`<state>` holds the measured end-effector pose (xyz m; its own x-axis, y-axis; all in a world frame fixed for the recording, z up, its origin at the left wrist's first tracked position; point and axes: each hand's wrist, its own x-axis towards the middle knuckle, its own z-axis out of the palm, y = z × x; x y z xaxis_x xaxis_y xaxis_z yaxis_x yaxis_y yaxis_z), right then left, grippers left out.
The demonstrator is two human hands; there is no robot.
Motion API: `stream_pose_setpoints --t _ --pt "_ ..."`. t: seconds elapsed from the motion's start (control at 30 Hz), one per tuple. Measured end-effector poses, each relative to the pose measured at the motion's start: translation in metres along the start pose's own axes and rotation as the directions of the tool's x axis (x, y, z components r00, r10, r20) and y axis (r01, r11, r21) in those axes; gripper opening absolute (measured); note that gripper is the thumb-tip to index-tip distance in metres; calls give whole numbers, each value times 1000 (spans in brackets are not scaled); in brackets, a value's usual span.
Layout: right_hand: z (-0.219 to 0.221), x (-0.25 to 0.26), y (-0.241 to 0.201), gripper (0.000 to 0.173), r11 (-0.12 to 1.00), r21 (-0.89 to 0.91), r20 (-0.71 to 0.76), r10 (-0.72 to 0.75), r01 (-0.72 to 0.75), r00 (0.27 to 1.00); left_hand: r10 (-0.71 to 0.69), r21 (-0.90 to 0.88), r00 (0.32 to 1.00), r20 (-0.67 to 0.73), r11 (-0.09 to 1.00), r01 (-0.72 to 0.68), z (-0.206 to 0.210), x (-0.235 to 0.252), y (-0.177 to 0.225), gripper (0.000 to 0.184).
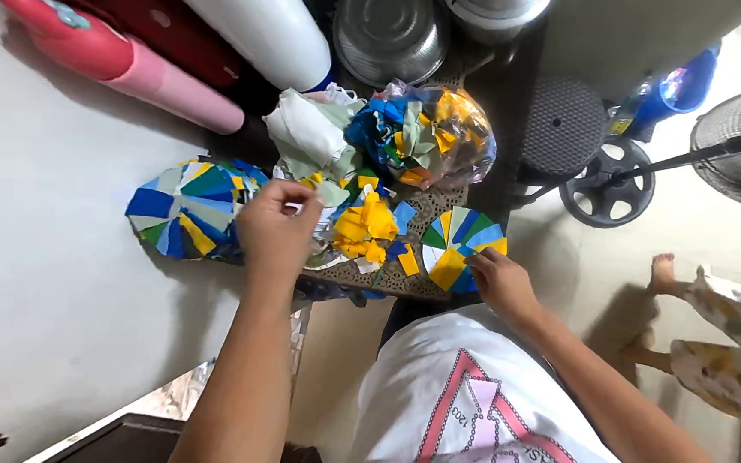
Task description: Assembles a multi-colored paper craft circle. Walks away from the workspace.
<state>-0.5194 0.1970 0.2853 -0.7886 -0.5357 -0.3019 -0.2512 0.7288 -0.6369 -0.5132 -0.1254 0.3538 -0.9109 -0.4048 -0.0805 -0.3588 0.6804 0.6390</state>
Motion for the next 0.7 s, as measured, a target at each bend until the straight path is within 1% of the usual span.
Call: stream_pose_setpoints --t 0.03,0.07,0.1,0.13,0.17,0.23,0.27,0.33,0.4,0.43,0.5,0.53,0.57,0.6,0.63,0.67,0.7 --pt "0 -1 1 29 1000 -5 24 13 -13 1000 -47 99 992 117 994 36 9 2 -2 23" --pt "0 0 2 29 1000 -10 33 15 -15 999 -115 165 968 225 983 78 21 7 -7 21" --pt "0 -1 2 28 1000 -11 26 8 -8 1000 -181 172 938 295 976 134 33 12 -15 20" --pt "0 -2 3 28 1000 -12 16 0 0 1000 -241 116 918 314 970 215 40 13 -21 18" --pt "-1 -3 3 27 1000 -10 7 -2 2 1000 -302 10 902 308 949 314 44 14 -24 18" --pt "-1 -5 5 28 1000 -1 0 10 -10 1000 -424 -227 860 284 841 490 41 14 -24 19" --pt "-1 -5 6 28 1000 -1 -2 13 -13 1000 -474 -323 841 262 778 539 39 15 -26 18" --pt "1 -3 7 27 1000 3 -26 -7 7 1000 -522 -471 815 250 670 574 32 19 -29 15" --pt "2 -2 6 26 1000 5 -31 -26 26 999 -518 -552 821 240 622 555 25 20 -28 13" --pt "2 -1 5 26 1000 6 -23 -29 30 999 -507 -557 832 224 634 536 24 19 -25 12" --pt "-2 4 -2 27 999 38 23 -17 17 1000 -470 -467 869 158 739 485 22 13 -18 15" --pt "-5 8 -9 27 996 89 41 -10 7 999 -430 -419 894 128 794 442 19 10 -13 17" --pt "-8 14 -17 29 983 183 56 -1 -9 998 -380 -380 919 107 838 391 15 6 -6 16" --pt "-10 19 -26 32 942 333 71 8 -32 997 -329 -352 940 92 872 340 12 0 3 16" --pt "-10 25 -35 37 850 522 103 21 -72 994 -272 -322 959 82 903 284 9 -8 12 15" --pt "-8 32 -45 43 696 708 153 17 -121 988 -214 -289 972 96 929 233 8 -18 23 15" --pt "-6 39 -54 52 506 844 213 -9 -180 977 -162 -274 978 135 942 194 10 -28 34 16"
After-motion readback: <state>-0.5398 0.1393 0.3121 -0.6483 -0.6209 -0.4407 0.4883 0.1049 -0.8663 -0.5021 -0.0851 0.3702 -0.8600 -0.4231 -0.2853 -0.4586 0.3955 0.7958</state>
